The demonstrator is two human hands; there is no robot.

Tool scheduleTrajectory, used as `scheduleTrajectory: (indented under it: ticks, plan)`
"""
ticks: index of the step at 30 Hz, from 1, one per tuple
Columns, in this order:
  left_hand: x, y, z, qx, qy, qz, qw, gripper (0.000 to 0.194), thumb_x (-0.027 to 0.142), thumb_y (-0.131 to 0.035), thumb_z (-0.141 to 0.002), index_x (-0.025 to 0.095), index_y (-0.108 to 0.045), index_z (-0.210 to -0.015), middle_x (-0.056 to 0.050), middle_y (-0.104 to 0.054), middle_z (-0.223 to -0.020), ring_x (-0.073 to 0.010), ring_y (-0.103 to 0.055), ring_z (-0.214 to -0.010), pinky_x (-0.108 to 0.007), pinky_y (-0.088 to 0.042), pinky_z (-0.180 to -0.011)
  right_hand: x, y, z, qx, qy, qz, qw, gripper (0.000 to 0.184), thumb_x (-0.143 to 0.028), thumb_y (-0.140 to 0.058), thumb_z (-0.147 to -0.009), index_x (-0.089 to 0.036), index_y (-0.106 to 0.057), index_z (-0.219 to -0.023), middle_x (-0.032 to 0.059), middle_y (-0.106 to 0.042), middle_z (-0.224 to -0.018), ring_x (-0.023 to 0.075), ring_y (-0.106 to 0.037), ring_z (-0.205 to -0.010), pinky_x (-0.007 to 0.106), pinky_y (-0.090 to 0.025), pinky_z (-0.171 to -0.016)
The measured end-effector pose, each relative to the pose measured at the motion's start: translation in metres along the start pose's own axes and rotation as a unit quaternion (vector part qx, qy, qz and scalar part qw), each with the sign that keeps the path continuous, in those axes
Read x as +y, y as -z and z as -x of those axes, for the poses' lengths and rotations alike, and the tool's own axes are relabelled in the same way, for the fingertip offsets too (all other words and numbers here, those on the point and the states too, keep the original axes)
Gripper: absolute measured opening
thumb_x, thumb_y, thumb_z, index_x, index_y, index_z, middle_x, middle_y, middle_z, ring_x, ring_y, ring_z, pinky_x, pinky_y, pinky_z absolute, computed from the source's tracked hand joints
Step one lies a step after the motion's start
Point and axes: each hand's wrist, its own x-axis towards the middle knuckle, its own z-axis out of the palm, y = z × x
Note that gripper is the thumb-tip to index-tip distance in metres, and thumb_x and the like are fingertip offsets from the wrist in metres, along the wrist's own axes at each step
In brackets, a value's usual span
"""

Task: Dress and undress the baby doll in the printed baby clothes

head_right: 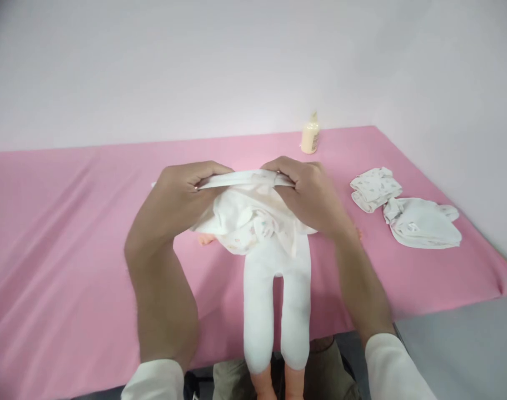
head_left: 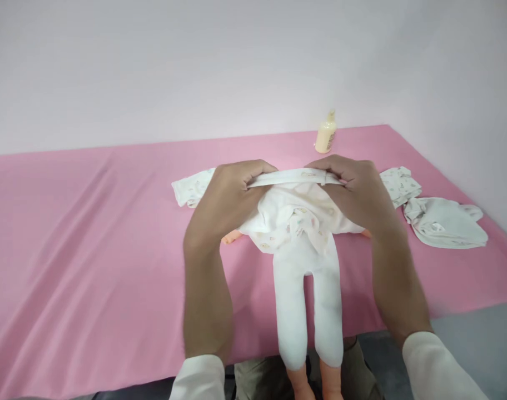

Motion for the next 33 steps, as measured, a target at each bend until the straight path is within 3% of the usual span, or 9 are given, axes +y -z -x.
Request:
scheduleTrajectory:
  ticks: [6,11,14,16,20,22,24,28,33]
  plan:
    - [-0.022,0.009,-0.006,0.05,0.012,-0.003,0.999,0.03,0.009,-0.049,-0.072,0.025,-0.071,-0.084,0.003,-0.072,-0.084,-0.0151,-0.063,-0.071,-0.024,-0.045,-0.058,0.0,0.02,0.002,-0.021,-0.065,-0.006,0.998,0.023,-0.02,-0.052,-0.083,-0.023,-0.073,-0.093,0.002,-0.07,-0.086,0.0152,-0.06,-0.069,0.025,-0.041,-0.056]
    - [-0.019,0.016,0.001,0.128,0.05,0.061,0.989,0.029,0.007,-0.053,-0.071,0.022,-0.073,-0.085,0.002,-0.069,-0.077,-0.014,-0.06,-0.069,-0.023,-0.041,-0.054,0.003,0.025,0.001,0.005,-0.09,0.003,0.996,0.018,-0.027,-0.056,-0.086,-0.021,-0.072,-0.083,0.0004,-0.064,-0.071,0.012,-0.052,-0.059,0.024,-0.035,-0.05]
    - [-0.016,0.019,0.006,0.221,0.053,0.076,0.971,0.023,0.007,-0.058,-0.072,0.019,-0.073,-0.083,0.002,-0.068,-0.074,-0.0121,-0.058,-0.067,-0.022,-0.04,-0.054,0.001,0.026,0.001,0.073,-0.1,-0.013,0.992,0.017,-0.024,-0.057,-0.085,-0.02,-0.072,-0.079,-0.0005,-0.059,-0.067,0.0102,-0.047,-0.057,0.023,-0.031,-0.048]
    - [-0.018,0.02,0.006,0.264,0.056,0.066,0.961,0.021,0.006,-0.059,-0.072,0.019,-0.073,-0.081,0.002,-0.068,-0.075,-0.0115,-0.058,-0.068,-0.022,-0.041,-0.057,-0.002,0.027,0.0,0.157,-0.099,-0.028,0.982,0.017,-0.018,-0.055,-0.084,-0.018,-0.071,-0.077,-0.0014,-0.053,-0.062,0.0089,-0.043,-0.056,0.022,-0.029,-0.048]
    - [-0.034,0.024,0.001,0.327,0.012,0.038,0.944,0.028,0.003,-0.054,-0.074,0.019,-0.073,-0.087,0.003,-0.07,-0.083,-0.0113,-0.06,-0.076,-0.023,-0.046,-0.067,-0.002,0.028,-0.002,0.361,-0.061,-0.061,0.929,0.02,-0.008,-0.052,-0.08,-0.012,-0.072,-0.076,-0.0018,-0.048,-0.059,0.0078,-0.042,-0.058,0.023,-0.029,-0.051]
    - [-0.042,0.027,-0.001,0.362,-0.015,0.035,0.931,0.028,0.005,-0.053,-0.076,0.018,-0.073,-0.091,0.002,-0.071,-0.086,-0.0106,-0.059,-0.075,-0.022,-0.045,-0.065,0.002,0.031,-0.002,0.425,-0.038,-0.07,0.902,0.022,-0.008,-0.05,-0.08,-0.012,-0.072,-0.076,-0.0013,-0.049,-0.06,0.0082,-0.044,-0.059,0.023,-0.03,-0.051]
    - [-0.045,0.029,-0.001,0.383,-0.027,0.051,0.922,0.026,0.008,-0.055,-0.076,0.017,-0.074,-0.092,0.002,-0.07,-0.08,-0.0093,-0.056,-0.068,-0.021,-0.041,-0.059,0.006,0.036,-0.001,0.445,-0.033,-0.068,0.893,0.023,-0.009,-0.05,-0.079,-0.012,-0.072,-0.077,-0.0007,-0.051,-0.062,0.009,-0.047,-0.061,0.023,-0.033,-0.053]
    - [-0.041,0.031,0.003,0.393,-0.04,0.128,0.91,0.023,0.006,-0.059,-0.072,0.017,-0.076,-0.083,0.003,-0.065,-0.066,-0.0078,-0.052,-0.061,-0.02,-0.037,-0.054,0.01,0.042,0.001,0.417,-0.048,-0.065,0.905,0.022,-0.01,-0.052,-0.078,-0.013,-0.074,-0.078,-0.0002,-0.055,-0.064,0.0093,-0.05,-0.062,0.025,-0.038,-0.057]
    - [-0.039,0.033,0.003,0.432,-0.049,0.203,0.877,0.016,0.004,-0.063,-0.068,0.013,-0.074,-0.074,0.002,-0.061,-0.062,-0.0061,-0.05,-0.057,-0.019,-0.036,-0.051,0.011,0.044,0.0,0.435,-0.052,-0.084,0.895,0.016,-0.012,-0.057,-0.076,-0.013,-0.073,-0.076,-0.0011,-0.054,-0.061,0.0092,-0.05,-0.06,0.025,-0.038,-0.054]
